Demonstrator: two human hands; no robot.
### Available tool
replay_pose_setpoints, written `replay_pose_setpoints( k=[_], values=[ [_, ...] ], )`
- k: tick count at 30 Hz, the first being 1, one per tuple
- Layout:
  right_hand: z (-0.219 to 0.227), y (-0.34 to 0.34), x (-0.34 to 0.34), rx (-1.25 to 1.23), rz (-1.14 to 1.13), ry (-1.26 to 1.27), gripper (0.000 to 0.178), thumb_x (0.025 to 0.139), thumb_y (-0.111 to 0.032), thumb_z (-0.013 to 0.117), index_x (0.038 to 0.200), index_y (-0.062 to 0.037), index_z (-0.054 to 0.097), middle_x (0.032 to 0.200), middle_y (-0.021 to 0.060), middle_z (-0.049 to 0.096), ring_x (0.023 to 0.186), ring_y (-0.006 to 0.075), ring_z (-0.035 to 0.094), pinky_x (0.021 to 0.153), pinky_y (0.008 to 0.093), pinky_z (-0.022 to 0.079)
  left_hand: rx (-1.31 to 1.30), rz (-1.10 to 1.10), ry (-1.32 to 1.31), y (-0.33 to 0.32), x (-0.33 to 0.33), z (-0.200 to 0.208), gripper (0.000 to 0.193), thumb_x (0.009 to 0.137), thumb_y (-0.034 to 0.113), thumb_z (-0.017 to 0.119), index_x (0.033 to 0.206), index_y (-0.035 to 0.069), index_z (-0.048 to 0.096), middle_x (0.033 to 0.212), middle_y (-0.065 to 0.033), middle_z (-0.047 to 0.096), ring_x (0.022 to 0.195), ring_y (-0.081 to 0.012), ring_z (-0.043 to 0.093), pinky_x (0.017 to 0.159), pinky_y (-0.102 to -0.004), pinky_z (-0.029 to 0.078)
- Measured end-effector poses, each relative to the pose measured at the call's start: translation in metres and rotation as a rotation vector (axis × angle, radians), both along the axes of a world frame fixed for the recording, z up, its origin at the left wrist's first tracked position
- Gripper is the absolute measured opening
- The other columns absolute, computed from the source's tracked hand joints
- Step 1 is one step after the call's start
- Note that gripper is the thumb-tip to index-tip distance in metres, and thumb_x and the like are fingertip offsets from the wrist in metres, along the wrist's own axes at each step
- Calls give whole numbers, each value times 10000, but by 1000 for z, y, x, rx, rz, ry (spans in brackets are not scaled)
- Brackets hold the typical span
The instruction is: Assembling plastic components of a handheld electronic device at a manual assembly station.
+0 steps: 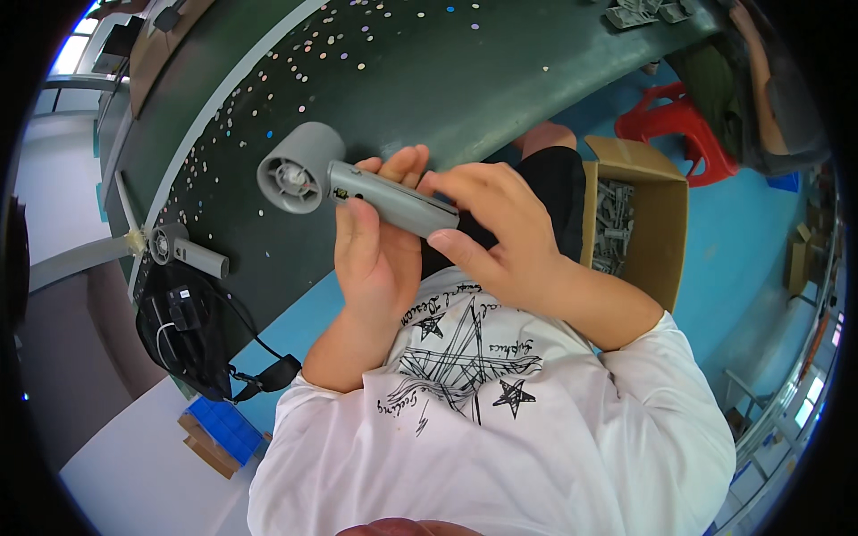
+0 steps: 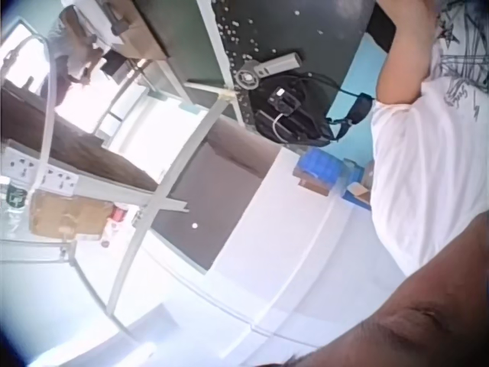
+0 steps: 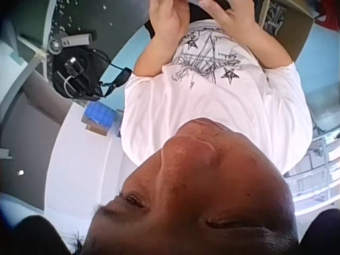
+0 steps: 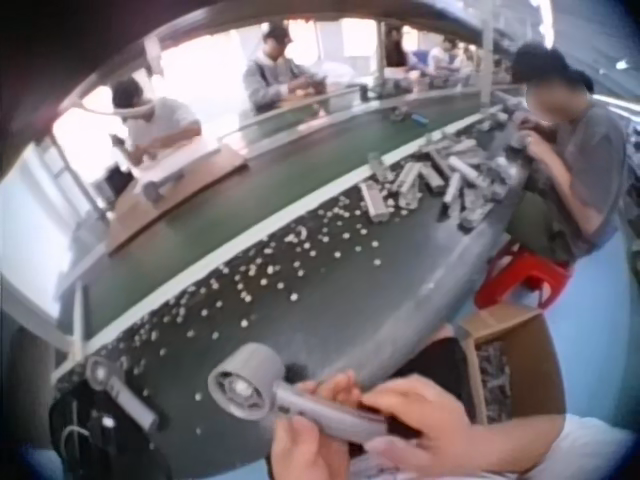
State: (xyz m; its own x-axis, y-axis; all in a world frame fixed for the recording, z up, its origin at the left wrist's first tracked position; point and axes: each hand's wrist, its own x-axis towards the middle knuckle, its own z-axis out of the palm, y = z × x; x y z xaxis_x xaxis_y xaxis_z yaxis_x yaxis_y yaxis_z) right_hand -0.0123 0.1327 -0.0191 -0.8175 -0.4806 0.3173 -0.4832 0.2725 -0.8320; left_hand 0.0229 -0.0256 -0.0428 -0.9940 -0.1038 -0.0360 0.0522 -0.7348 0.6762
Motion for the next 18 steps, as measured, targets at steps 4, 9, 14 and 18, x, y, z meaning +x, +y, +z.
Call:
replay_pose_setpoints(
  k=[4, 9, 14, 18],
  values=[
    [7, -3, -2, -32, 107, -465, 430, 835, -79, 655, 1229, 41, 533, 1046, 120, 620, 869, 161, 585, 727, 279, 471, -33, -52, 114, 2, -2, -1, 519, 993, 290, 495, 1373, 19, 269, 1411, -205, 416, 1312, -296, 414, 1080, -424, 347],
    [10, 8, 0, 88, 54, -269, 411, 820, -68, 679, 1191, 54, 551, 1002, 153, 637, 839, 238, 631, 745, 291, 492, -439, 276, 28, -21, -2, 5, 940, 809, 196, 759, 1472, 49, 109, 1450, -198, 336, 1209, -320, 516, 1031, -431, 411],
    [12, 16, -2, 48, 105, -1, 425, 782, -41, 705, 1162, 82, 560, 1013, 197, 643, 880, 305, 652, 763, 345, 523, -652, 279, 151, -25, -1, 16, 1133, 609, 161, 909, 1444, 98, 146, 1479, -216, 245, 1211, -319, 498, 965, -436, 484],
    [5, 17, 3, 3, 96, 141, 440, 756, -32, 722, 1146, 100, 568, 988, 210, 649, 851, 317, 660, 753, 351, 530, -808, 341, 212, -25, -4, 10, 1050, 586, 191, 919, 1384, 112, 241, 1450, -218, 301, 1145, -311, 533, 905, -420, 539]
  ],
)
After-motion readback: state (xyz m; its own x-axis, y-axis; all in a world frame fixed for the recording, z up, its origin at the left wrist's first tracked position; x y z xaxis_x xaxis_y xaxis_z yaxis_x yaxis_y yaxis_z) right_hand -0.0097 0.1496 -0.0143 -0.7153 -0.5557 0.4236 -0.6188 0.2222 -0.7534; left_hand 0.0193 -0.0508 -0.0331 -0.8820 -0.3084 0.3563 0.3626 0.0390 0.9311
